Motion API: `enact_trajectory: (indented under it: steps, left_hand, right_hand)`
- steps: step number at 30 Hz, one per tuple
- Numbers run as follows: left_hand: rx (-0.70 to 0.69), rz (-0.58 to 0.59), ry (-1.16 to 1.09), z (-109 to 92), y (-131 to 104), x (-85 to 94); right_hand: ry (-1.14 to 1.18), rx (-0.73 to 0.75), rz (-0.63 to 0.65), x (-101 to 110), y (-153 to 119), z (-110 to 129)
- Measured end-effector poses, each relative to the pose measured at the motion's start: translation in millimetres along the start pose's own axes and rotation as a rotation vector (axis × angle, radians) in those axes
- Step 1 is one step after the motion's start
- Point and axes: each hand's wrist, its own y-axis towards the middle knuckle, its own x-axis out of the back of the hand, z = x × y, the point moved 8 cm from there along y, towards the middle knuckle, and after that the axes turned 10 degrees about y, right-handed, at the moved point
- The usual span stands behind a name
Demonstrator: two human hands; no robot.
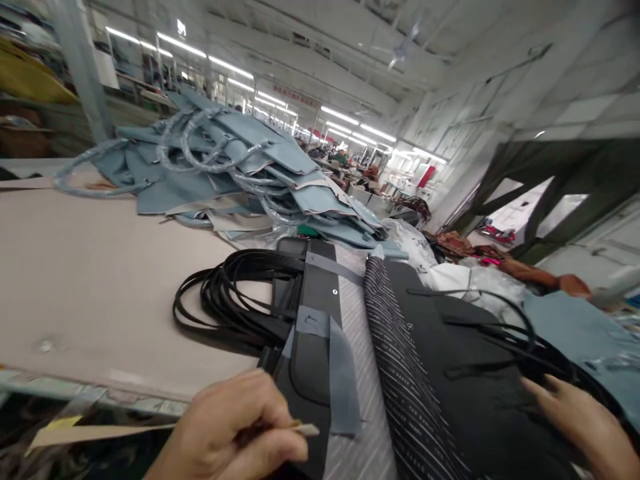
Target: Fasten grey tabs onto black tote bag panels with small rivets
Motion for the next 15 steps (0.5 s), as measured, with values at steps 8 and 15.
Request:
enact_trajectory:
  steps: [8,15]
  left_hand:
    - [0.022,0.101,-0.045,14,25,-60.2]
    - [0.071,0.109,-0.118,27,13,-65.4]
  right_hand:
    - [0.56,0.467,0.409,-36,-172,214]
    - [0.785,0.96,0.565,-72,-254,317]
